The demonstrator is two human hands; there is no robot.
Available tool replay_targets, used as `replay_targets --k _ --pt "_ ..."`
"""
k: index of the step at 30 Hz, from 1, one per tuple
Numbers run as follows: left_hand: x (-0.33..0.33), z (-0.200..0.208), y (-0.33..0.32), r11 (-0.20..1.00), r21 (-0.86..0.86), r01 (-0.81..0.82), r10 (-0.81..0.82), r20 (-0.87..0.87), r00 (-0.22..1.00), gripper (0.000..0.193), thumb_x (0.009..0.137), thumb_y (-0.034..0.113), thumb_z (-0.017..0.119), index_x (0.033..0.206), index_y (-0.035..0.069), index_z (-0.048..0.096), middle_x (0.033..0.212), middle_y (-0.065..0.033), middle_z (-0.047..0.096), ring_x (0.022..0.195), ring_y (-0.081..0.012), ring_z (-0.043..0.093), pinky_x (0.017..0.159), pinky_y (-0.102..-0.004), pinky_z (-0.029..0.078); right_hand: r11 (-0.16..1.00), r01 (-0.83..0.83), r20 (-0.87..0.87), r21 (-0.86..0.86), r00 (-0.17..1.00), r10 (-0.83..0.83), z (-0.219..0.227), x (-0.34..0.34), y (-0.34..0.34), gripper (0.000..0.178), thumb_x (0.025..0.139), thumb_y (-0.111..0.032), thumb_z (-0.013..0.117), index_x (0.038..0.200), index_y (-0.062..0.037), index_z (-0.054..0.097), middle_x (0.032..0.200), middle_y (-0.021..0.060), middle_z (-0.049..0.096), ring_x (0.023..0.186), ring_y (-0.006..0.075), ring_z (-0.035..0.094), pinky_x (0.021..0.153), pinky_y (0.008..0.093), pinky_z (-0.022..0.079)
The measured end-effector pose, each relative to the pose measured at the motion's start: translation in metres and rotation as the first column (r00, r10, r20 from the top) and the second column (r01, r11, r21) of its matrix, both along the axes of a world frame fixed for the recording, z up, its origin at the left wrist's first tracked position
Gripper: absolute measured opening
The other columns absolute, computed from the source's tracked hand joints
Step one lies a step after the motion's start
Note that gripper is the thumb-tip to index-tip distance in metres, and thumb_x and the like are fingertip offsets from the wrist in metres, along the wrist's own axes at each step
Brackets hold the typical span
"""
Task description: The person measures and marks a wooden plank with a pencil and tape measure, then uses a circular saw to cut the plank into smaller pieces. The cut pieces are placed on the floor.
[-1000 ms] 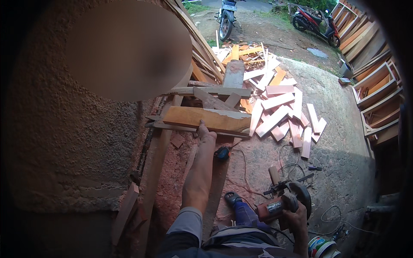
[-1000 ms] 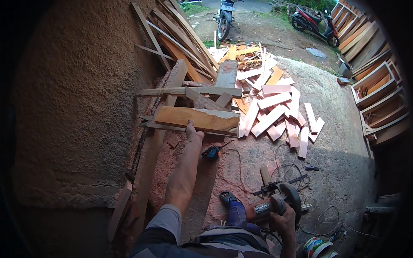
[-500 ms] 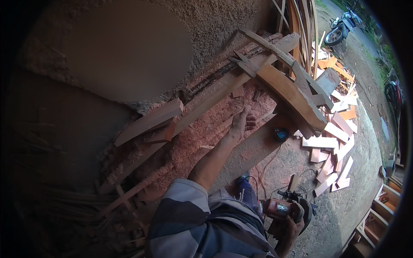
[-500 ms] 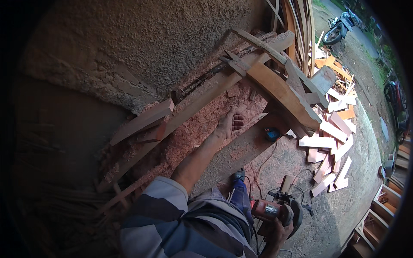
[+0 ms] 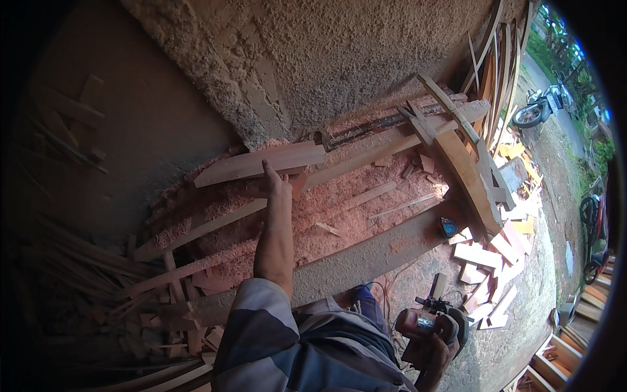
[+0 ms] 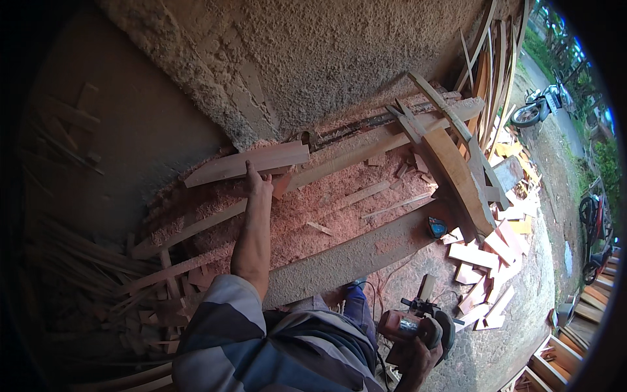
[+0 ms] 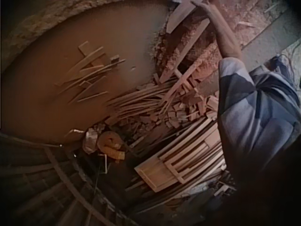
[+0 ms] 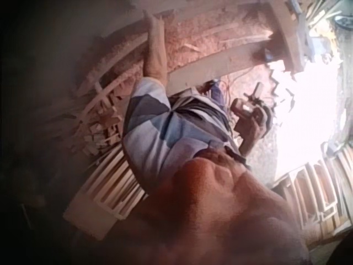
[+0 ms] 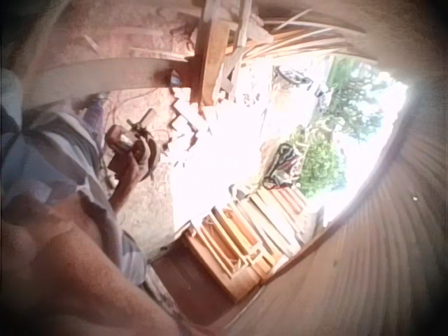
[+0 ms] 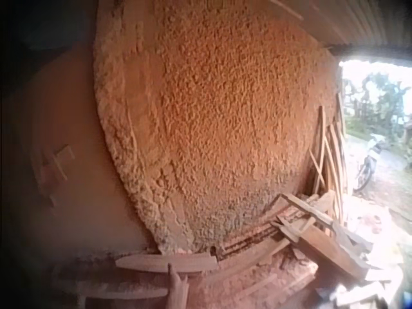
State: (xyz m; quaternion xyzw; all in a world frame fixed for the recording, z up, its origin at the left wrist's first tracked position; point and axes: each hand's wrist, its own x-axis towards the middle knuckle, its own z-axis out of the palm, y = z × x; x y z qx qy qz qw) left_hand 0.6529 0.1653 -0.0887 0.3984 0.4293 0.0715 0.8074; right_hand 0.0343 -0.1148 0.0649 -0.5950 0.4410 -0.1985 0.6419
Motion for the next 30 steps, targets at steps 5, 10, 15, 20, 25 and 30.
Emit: replay_targets --k 5,10,15,20,25,30 --pt "0.044 -0.009 0.017 0.972 -0.071 0.223 -0.222 0.022 0.975 0.07 0.09 0.046 0.075 0.146 0.017 0.043 0.142 -0.0117 0.045 0.13 -0.0299 0.047 0.108 -0.0488 0.044 0.995 0.058 0.025 0.086 0.998 -0.06 0.018 0.015 0.03 0.055 0.073 -0.004 0.071 0.128 0.0023 0.063 0.114 0.0089 0.07 0.1 0.0203 0.068 0.091 0.034 0.054" --pt "0.028 -0.047 0.04 0.907 -0.047 0.419 -0.402 0.203 0.893 0.052 0.095 0.034 0.068 0.138 0.008 0.052 0.133 -0.0123 0.057 0.126 -0.027 0.054 0.099 -0.0421 0.053 0.99 0.129 0.013 0.062 0.991 -0.13 0.06 0.024 0.041 0.05 0.074 -0.004 0.074 0.123 0.0009 0.066 0.11 0.0067 0.071 0.097 0.0164 0.068 0.09 0.0337 0.055" --pt "-0.086 0.044 0.086 0.872 -0.046 0.487 -0.433 0.389 0.813 0.06 0.092 0.031 0.074 0.138 0.0 0.051 0.129 -0.0126 0.062 0.115 -0.022 0.062 0.098 -0.0319 0.053 0.992 0.05 -0.205 -0.119 0.976 -0.074 0.065 0.01 0.036 0.047 0.08 -0.02 0.084 0.12 -0.001 0.068 0.105 0.0096 0.074 0.097 0.0142 0.068 0.09 0.0326 0.054" --pt "-0.189 0.045 0.159 0.846 0.199 0.494 -0.531 0.385 0.755 0.074 0.093 0.035 0.072 0.146 -0.002 0.036 0.135 -0.0227 0.053 0.119 -0.0322 0.06 0.099 -0.0454 0.054 0.964 -0.118 -0.167 -0.239 0.983 0.079 0.09 0.046 0.035 0.051 0.08 -0.018 0.085 0.124 -0.0009 0.066 0.106 0.0117 0.074 0.098 0.0157 0.069 0.089 0.0334 0.054" --pt "-0.283 -0.025 0.236 0.869 0.35 0.348 -0.456 0.299 0.838 0.08 0.095 0.038 0.069 0.149 -0.002 0.026 0.14 -0.029 0.046 0.121 -0.0399 0.058 0.098 -0.0543 0.055 0.962 -0.241 -0.05 -0.131 0.97 0.237 0.117 0.098 0.049 0.042 0.082 -0.005 0.079 0.122 0.0005 0.066 0.097 0.0067 0.072 0.084 0.0108 0.065 0.074 0.0296 0.054" --pt "-0.342 -0.07 0.305 0.851 0.485 0.203 -0.235 0.004 0.972 0.059 0.105 0.046 0.052 0.144 0.003 0.041 0.131 -0.0187 0.054 0.118 -0.0308 0.059 0.096 -0.0437 0.051 0.879 -0.42 -0.045 -0.226 0.906 0.422 0.115 0.153 0.087 0.047 0.077 -0.006 0.076 0.122 0.0016 0.066 0.095 0.0037 0.07 0.077 0.0097 0.063 0.069 0.0279 0.052"
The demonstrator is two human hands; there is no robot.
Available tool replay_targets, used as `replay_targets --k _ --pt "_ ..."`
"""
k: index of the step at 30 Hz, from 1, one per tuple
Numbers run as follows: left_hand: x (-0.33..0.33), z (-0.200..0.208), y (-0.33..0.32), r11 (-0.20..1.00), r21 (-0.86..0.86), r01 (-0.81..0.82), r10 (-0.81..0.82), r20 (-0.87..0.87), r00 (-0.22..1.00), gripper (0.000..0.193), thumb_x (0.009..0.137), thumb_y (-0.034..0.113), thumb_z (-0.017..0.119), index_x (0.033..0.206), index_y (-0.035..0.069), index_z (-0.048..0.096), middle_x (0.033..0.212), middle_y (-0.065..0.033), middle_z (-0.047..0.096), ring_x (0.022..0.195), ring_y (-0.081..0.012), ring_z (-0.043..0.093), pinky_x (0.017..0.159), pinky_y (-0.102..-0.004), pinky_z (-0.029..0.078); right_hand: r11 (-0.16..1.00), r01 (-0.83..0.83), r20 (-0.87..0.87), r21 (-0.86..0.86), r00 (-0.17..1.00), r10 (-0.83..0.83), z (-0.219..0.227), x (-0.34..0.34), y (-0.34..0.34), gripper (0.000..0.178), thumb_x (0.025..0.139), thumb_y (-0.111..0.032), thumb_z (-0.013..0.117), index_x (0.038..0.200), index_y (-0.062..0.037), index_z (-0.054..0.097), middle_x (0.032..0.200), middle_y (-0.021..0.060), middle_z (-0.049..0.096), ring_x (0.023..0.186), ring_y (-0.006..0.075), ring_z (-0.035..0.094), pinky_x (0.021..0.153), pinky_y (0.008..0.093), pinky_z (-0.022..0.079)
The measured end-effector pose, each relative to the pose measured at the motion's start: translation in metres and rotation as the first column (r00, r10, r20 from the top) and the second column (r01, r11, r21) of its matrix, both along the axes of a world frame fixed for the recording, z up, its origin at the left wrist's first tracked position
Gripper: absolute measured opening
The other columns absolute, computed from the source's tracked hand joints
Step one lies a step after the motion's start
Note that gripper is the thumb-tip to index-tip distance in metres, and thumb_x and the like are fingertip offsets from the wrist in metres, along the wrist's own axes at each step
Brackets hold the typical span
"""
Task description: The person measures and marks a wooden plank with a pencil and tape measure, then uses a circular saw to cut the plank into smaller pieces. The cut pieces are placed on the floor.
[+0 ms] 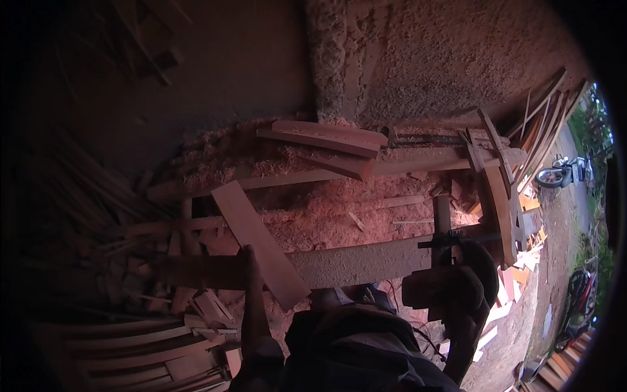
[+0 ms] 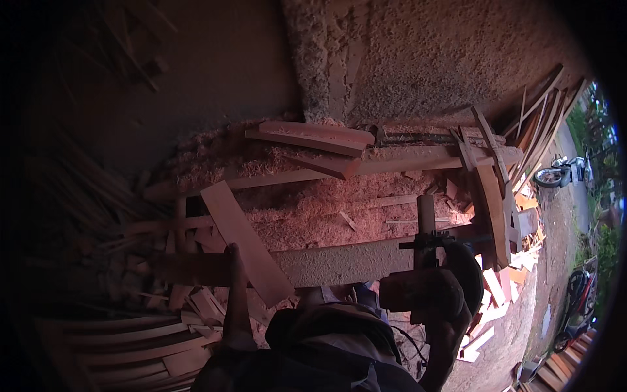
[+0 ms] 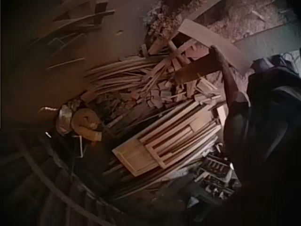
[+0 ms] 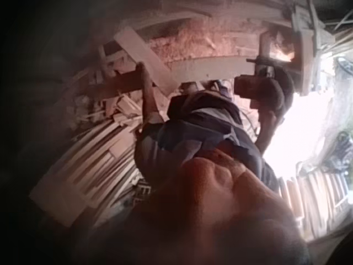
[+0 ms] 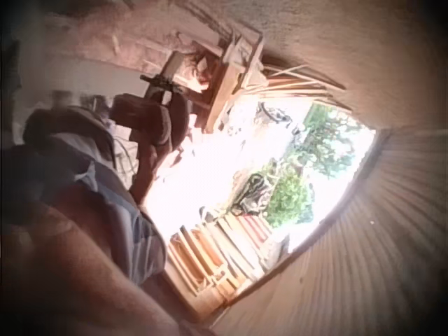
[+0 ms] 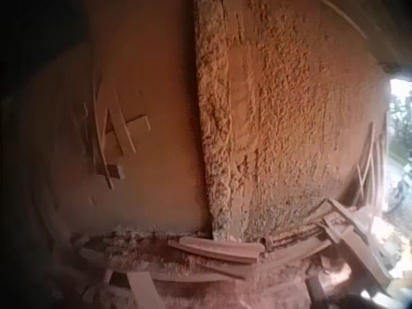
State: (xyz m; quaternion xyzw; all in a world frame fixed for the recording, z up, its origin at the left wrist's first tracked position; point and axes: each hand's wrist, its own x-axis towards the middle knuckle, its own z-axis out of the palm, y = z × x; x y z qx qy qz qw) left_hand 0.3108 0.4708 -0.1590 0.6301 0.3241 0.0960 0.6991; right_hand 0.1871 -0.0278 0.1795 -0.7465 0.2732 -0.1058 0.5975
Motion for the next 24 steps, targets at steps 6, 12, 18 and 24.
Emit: replay_targets --k 6,12,18,24 --pt "-0.101 -0.034 0.05 0.975 0.221 -0.005 0.024 -0.082 0.996 0.055 0.1 0.047 0.063 0.133 0.003 0.06 0.13 -0.0159 0.065 0.116 -0.028 0.065 0.09 -0.0412 0.052 0.943 -0.33 -0.031 0.047 0.943 0.332 -0.009 0.045 0.036 0.05 0.075 -0.007 0.075 0.123 0.0021 0.066 0.095 0.0033 0.07 0.076 0.0095 0.062 0.069 0.0273 0.051" --pt "-0.115 -0.004 -0.006 0.474 0.865 0.165 0.372 -0.367 0.853 0.082 0.088 0.054 0.073 0.143 -0.001 0.049 0.144 -0.0305 0.05 0.126 -0.0444 0.056 0.098 -0.0528 0.049 0.799 -0.592 -0.036 0.107 0.8 0.598 -0.009 0.08 0.048 0.053 0.073 -0.008 0.074 0.124 0.0026 0.066 0.095 0.0028 0.07 0.076 0.0093 0.062 0.069 0.0267 0.05" --pt "-0.091 0.011 -0.07 0.646 0.676 0.356 0.391 -0.693 0.606 0.117 0.072 0.048 0.083 0.161 0.009 0.017 0.16 -0.0345 0.02 0.134 -0.0525 0.042 0.1 -0.0659 0.043 0.623 -0.769 0.003 0.142 0.63 0.777 -0.024 0.112 0.06 0.062 0.069 -0.007 0.07 0.13 0.0043 0.063 0.1 0.0038 0.07 0.083 0.0094 0.06 0.076 0.0263 0.049" --pt "-0.13 0.011 -0.068 0.857 0.477 -0.196 0.406 -0.39 0.827 0.097 0.083 0.032 0.077 0.159 0.003 0.024 0.159 -0.0371 0.024 0.138 -0.0569 0.039 0.112 -0.059 0.039 0.423 -0.898 -0.14 0.124 0.406 0.903 -0.035 0.135 0.041 0.048 0.076 -0.005 0.069 0.123 0.0047 0.066 0.101 0.0077 0.072 0.083 0.0109 0.063 0.074 0.0292 0.052"
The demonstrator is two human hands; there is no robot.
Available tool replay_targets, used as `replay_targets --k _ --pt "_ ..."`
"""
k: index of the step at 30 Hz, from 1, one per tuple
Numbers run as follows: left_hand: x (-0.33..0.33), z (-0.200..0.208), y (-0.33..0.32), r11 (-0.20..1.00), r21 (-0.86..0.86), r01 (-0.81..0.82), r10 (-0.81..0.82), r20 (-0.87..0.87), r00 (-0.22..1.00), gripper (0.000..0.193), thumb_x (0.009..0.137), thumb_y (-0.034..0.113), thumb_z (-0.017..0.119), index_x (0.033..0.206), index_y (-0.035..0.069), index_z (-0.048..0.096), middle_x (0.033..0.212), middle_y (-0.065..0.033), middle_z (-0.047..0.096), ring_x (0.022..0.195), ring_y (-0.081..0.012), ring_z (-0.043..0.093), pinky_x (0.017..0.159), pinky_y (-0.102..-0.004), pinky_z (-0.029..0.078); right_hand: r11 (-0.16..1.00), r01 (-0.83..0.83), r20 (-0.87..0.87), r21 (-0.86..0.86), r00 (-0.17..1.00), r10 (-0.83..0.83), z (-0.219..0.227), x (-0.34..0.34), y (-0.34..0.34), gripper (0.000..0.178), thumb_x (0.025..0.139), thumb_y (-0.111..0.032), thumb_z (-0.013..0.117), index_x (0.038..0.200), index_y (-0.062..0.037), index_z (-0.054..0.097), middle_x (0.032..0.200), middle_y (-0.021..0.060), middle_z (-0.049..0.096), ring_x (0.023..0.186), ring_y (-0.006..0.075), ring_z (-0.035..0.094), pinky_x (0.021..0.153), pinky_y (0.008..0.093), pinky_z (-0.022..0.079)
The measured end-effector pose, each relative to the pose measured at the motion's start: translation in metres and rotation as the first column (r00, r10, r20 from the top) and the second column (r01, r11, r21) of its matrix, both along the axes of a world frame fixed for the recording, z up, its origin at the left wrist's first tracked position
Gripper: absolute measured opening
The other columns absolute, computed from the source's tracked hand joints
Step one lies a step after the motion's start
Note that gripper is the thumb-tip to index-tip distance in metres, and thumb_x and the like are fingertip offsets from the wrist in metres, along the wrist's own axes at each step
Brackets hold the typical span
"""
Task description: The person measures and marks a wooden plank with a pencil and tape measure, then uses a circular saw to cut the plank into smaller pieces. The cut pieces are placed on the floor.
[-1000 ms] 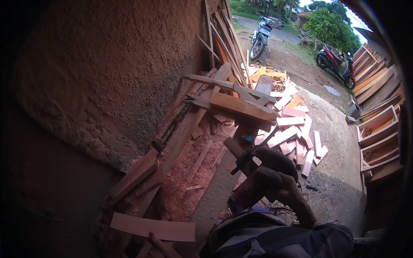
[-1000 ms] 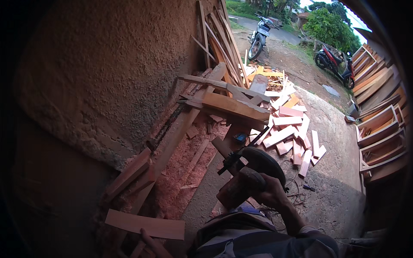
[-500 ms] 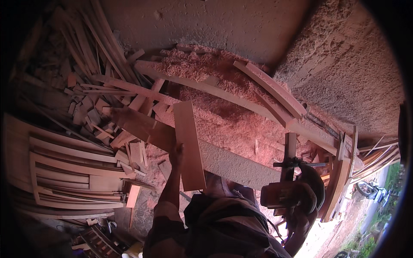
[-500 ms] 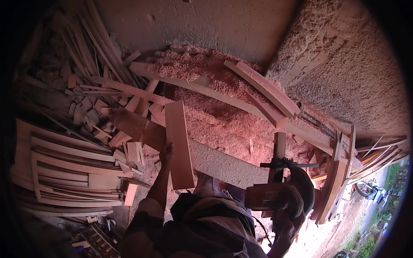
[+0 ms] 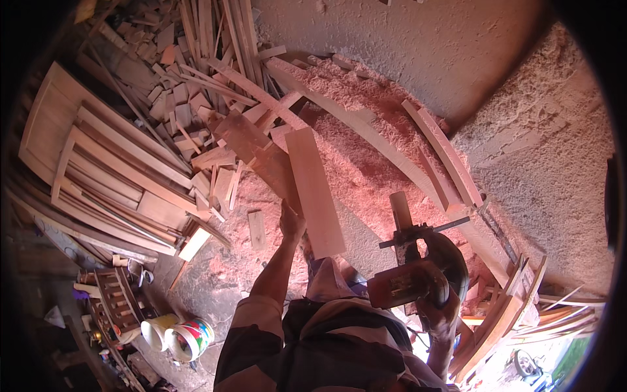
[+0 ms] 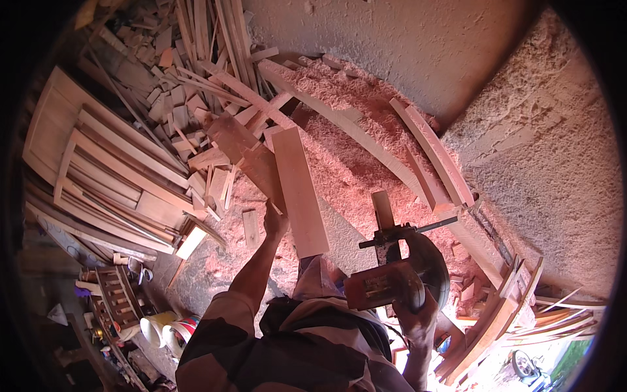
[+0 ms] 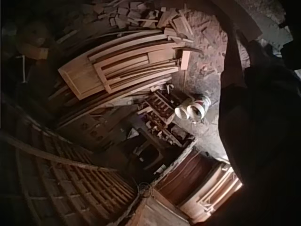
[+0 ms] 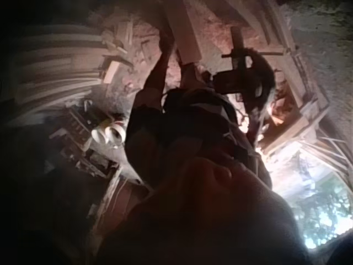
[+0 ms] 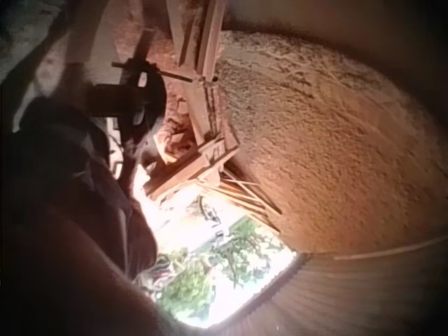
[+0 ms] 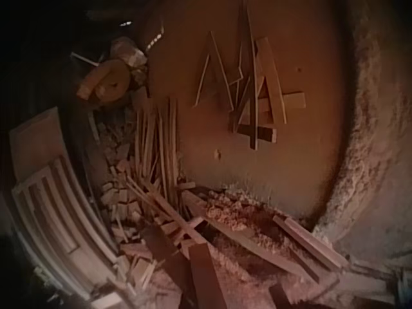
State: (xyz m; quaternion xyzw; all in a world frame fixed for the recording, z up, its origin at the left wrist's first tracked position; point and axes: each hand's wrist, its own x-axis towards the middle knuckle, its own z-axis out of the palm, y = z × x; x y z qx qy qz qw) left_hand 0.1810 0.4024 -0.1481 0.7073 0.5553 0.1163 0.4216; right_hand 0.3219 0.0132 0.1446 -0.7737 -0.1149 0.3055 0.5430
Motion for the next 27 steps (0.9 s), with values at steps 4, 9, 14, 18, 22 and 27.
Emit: replay_targets --k 4,9,14,18,22,27 --pt "0.022 -0.01 -0.047 0.973 0.224 0.058 0.0 -0.251 0.968 0.1 0.083 0.042 0.079 0.16 0.005 0.026 0.165 -0.0322 0.011 0.15 -0.0562 0.015 0.12 -0.0622 0.021 0.991 -0.123 0.096 -0.062 0.987 0.128 -0.023 0.014 -0.019 0.04 0.078 -0.009 0.074 0.116 0.0033 0.068 0.093 0.0094 0.073 0.08 0.0119 0.065 0.07 0.0306 0.054" --pt "0.11 0.014 -0.076 0.982 -0.028 -0.185 0.164 -0.346 0.924 0.13 0.072 0.054 0.086 0.164 0.01 0.006 0.168 -0.0263 -0.011 0.154 -0.0506 -0.002 0.117 -0.0723 0.015 0.981 -0.179 0.082 -0.077 0.979 0.185 -0.019 0.017 -0.017 0.041 0.077 -0.008 0.074 0.116 0.0032 0.068 0.091 0.0095 0.073 0.077 0.012 0.065 0.067 0.0308 0.053" --pt "0.093 0.02 -0.079 0.987 -0.019 -0.162 0.154 -0.232 0.96 0.131 0.073 0.044 0.086 0.163 0.008 -0.001 0.167 -0.0267 -0.007 0.154 -0.0466 0.008 0.119 -0.0633 0.024 0.964 -0.224 0.123 -0.141 0.962 0.242 -0.016 0.023 -0.017 0.038 0.077 -0.009 0.074 0.113 0.003 0.068 0.086 0.0082 0.072 0.072 0.0114 0.064 0.063 0.0305 0.053" --pt "0.023 -0.024 -0.056 0.999 -0.024 -0.042 0.047 0.247 0.968 0.115 0.076 0.032 0.081 0.161 0.002 0.01 0.163 -0.0314 0.016 0.151 -0.0421 0.025 0.116 -0.0469 0.038 0.954 -0.275 0.133 -0.115 0.948 0.29 -0.025 0.024 -0.021 0.037 0.077 -0.011 0.076 0.111 0.0031 0.068 0.084 0.0099 0.071 0.07 0.0123 0.065 0.062 0.032 0.053" --pt "-0.007 -0.005 -0.05 0.86 -0.489 0.143 0.308 0.723 0.618 0.096 0.08 0.023 0.079 0.158 0.004 0.026 0.131 -0.0137 0.057 0.116 -0.0243 0.059 0.095 -0.0364 0.051 0.915 -0.357 0.248 -0.19 0.884 0.396 -0.036 0.031 -0.031 0.036 0.077 -0.015 0.078 0.108 0.0036 0.069 0.08 0.0124 0.071 0.068 0.0144 0.065 0.061 0.0343 0.053" --pt "0.009 0.007 -0.054 0.98 -0.059 -0.19 0.199 0.359 0.912 0.08 0.078 0.011 0.066 0.15 0.006 0.032 0.12 -0.0232 0.064 0.107 -0.0404 0.066 0.089 -0.0459 0.054 0.903 -0.384 0.29 -0.196 0.857 0.427 -0.04 0.027 -0.03 0.036 0.078 -0.018 0.078 0.105 0.0042 0.069 0.077 0.013 0.07 0.068 0.0162 0.065 0.062 0.0361 0.053"
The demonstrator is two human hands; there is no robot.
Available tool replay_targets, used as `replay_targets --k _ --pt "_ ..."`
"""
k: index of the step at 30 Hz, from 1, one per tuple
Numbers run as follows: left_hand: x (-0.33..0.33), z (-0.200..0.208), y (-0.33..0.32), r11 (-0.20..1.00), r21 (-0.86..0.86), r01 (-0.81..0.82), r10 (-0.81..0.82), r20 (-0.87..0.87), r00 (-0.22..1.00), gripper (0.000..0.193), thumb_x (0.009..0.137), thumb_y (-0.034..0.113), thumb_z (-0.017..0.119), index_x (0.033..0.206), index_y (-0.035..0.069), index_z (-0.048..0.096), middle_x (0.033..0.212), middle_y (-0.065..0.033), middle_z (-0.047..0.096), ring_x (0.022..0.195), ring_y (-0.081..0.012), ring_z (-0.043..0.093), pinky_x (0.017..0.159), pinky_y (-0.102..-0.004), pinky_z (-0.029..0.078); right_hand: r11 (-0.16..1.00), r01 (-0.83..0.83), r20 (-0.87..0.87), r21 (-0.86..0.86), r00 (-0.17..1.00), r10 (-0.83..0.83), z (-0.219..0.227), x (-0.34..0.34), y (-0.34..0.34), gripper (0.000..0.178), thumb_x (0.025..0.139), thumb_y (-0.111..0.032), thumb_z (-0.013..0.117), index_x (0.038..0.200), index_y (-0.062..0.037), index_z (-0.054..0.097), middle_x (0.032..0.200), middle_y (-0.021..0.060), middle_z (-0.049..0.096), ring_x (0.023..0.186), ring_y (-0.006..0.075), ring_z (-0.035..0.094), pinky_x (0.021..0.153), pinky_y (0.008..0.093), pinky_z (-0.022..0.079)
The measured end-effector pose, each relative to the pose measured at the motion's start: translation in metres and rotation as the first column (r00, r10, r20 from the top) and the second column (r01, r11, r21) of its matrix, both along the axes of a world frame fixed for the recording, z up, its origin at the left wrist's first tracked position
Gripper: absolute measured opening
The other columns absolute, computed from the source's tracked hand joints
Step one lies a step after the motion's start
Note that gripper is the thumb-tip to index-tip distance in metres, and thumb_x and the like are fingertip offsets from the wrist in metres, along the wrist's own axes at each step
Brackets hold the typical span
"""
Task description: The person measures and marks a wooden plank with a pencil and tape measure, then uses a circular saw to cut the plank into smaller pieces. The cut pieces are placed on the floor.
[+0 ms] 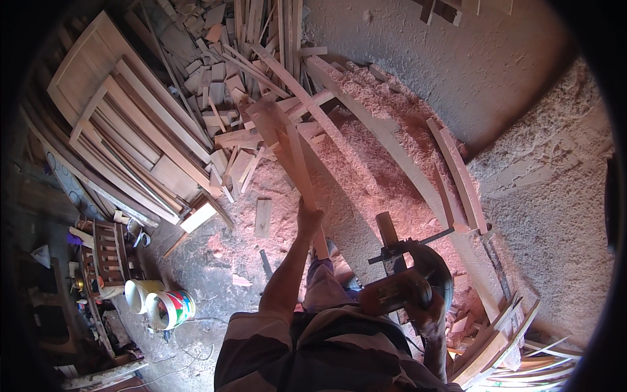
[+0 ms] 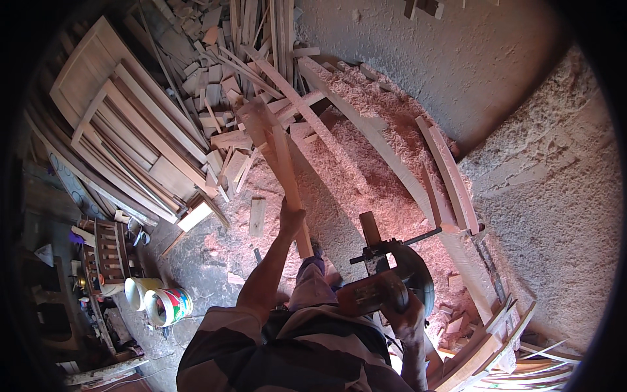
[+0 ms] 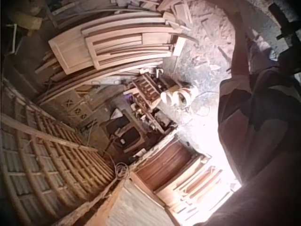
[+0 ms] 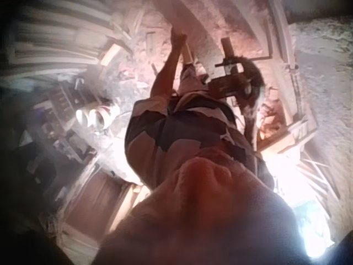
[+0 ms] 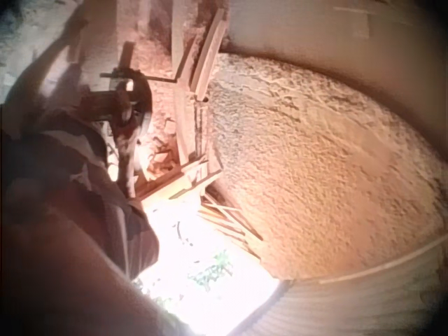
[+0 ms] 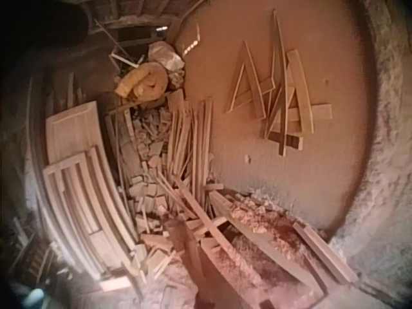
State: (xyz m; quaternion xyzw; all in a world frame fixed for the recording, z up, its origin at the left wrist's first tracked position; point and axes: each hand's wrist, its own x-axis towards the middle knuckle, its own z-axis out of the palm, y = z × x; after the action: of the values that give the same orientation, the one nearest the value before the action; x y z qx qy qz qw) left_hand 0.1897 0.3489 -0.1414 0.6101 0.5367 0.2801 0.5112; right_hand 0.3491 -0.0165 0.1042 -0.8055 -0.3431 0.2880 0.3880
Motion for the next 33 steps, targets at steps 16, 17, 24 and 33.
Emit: replay_targets --k 16,17,24,33 --pt "0.066 -0.028 0.002 0.954 0.061 -0.293 0.293 0.012 0.956 0.084 0.078 0.01 0.064 0.15 -0.004 0.025 0.136 -0.033 0.05 0.124 -0.0495 0.054 0.106 -0.0513 0.044 0.995 0.098 -0.138 -0.008 0.986 -0.098 -0.002 -0.011 0.02 0.038 0.073 -0.014 0.075 0.109 0.0004 0.071 0.083 0.0094 0.07 0.069 0.0157 0.064 0.063 0.0341 0.052" --pt "0.074 -0.02 0.025 0.953 0.042 -0.302 0.302 0.005 0.953 0.084 0.078 0.01 0.065 0.149 -0.005 0.025 0.136 -0.033 0.05 0.124 -0.0494 0.054 0.107 -0.051 0.044 0.996 0.088 -0.143 -0.007 0.986 -0.088 -0.001 -0.013 0.023 0.04 0.074 -0.014 0.076 0.111 0.0018 0.07 0.085 0.0108 0.071 0.073 0.0159 0.065 0.065 0.0343 0.053" --pt "0.076 -0.026 0.047 0.959 0.034 -0.28 0.277 0.071 0.958 0.084 0.078 0.011 0.067 0.149 -0.007 0.025 0.138 -0.0313 0.049 0.131 -0.0451 0.049 0.111 -0.0462 0.041 0.996 -0.04 -0.08 -0.084 0.996 0.033 0.02 -0.024 0.043 0.048 0.078 -0.017 0.08 0.121 0.0003 0.067 0.096 0.0188 0.075 0.087 0.0213 0.073 0.075 0.0368 0.057" --pt "-0.016 0.04 0.072 0.892 0.417 0.172 -0.099 -0.19 0.977 0.073 0.085 0.003 0.053 0.155 -0.001 0.033 0.16 -0.0303 0.03 0.148 -0.0458 0.031 0.122 -0.0433 0.03 0.959 -0.278 -0.027 0.062 0.96 0.28 0.017 -0.045 0.074 0.055 0.079 -0.013 0.08 0.13 0.0005 0.064 0.106 0.0236 0.073 0.099 0.0335 0.074 0.082 0.041 0.058"
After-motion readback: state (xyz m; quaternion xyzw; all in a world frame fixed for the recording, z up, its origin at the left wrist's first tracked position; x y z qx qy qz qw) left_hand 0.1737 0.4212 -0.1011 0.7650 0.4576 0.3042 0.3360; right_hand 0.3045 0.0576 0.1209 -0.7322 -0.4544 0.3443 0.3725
